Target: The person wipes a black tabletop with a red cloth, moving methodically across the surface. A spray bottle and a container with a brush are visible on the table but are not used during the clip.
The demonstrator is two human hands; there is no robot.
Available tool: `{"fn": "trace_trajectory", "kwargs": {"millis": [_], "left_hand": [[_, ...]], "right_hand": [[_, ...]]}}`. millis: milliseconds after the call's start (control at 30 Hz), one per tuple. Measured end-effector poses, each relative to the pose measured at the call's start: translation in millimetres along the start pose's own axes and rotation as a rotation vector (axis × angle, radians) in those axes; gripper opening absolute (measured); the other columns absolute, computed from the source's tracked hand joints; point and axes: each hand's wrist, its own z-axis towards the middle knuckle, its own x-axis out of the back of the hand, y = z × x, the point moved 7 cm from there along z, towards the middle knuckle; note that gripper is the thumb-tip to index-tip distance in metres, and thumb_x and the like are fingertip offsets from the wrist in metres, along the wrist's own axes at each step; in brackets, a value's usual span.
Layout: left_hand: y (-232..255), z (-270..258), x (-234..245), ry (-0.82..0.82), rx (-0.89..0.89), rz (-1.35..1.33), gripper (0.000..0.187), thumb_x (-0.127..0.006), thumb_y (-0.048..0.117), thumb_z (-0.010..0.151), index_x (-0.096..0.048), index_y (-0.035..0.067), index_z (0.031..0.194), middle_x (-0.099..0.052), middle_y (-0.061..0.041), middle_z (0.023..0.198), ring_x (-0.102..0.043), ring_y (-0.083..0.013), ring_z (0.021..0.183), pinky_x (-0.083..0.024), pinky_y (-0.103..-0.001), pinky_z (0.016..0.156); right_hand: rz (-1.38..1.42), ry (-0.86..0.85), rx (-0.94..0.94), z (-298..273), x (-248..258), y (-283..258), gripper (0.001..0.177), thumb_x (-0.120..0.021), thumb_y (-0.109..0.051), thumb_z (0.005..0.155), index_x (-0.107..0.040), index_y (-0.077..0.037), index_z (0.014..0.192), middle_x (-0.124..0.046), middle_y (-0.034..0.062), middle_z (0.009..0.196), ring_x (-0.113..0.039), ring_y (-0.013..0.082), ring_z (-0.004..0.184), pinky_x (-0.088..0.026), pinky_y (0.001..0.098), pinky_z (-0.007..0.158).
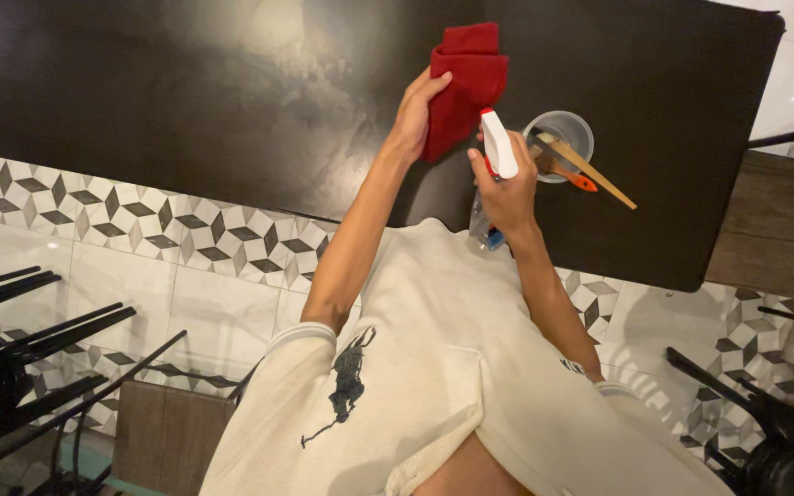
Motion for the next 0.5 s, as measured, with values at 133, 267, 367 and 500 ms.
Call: {"fn": "trace_trajectory", "kwargs": {"millis": [133, 267, 367, 500], "left_hand": [[-2.8, 3.4, -1.2, -0.006, -0.024, 0.048, 0.047, -0.055, 0.016, 0.108, -0.047, 0.001, 0.151, -0.064, -0.013, 0.140, -0.064, -0.0243, 0.126, -0.050, -0.040, 0.111], [-6.6, 7.2, 1.6, 0.021, 0.000, 0.056, 0.047, -0.054, 0.016, 0.108, -0.047, 0.001, 0.152, -0.063, -0.013, 0.141, -0.064, -0.0236, 0.126, -0.049, -0.041, 0.112], [-7.8, 8.2, 2.0, 0.026, 0.017, 0.039, 0.048, -0.053, 0.016, 0.108, -0.045, 0.003, 0.153, -0.062, -0.013, 0.143, -0.062, -0.0238, 0.129, -0.048, -0.041, 0.113], [-8.2, 9.1, 1.9, 0.032, 0.017, -0.011, 0.047, -0.053, 0.017, 0.108, -0.045, 0.003, 0.153, -0.060, -0.013, 0.147, -0.060, -0.0247, 0.134, -0.046, -0.041, 0.116]], "right_hand": [[-0.159, 0.029, 0.252, 0.9, 0.9, -9.7, 0.027, -0.076, -0.007, 0.103, -0.065, 0.002, 0.125, -0.066, 0.0071, 0.109, -0.068, 0.0149, 0.084, -0.055, 0.0298, 0.074], [-0.040, -0.008, 0.062, 4.8, -2.2, 7.1, 0.029, -0.075, -0.009, 0.100, -0.065, 0.003, 0.124, -0.066, 0.0095, 0.110, -0.067, 0.0120, 0.074, -0.055, 0.0258, 0.059], [0.052, -0.013, -0.009, 4.3, -4.6, 10.2, 0.029, -0.076, -0.010, 0.099, -0.065, 0.002, 0.123, -0.066, 0.0104, 0.109, -0.065, 0.0133, 0.074, -0.054, 0.0272, 0.057], [-0.079, -0.051, 0.071, 1.2, -5.7, 3.2, 0.031, -0.078, -0.012, 0.097, -0.066, 0.003, 0.122, -0.066, 0.0108, 0.105, -0.065, 0.0142, 0.069, -0.053, 0.0278, 0.056]]}}
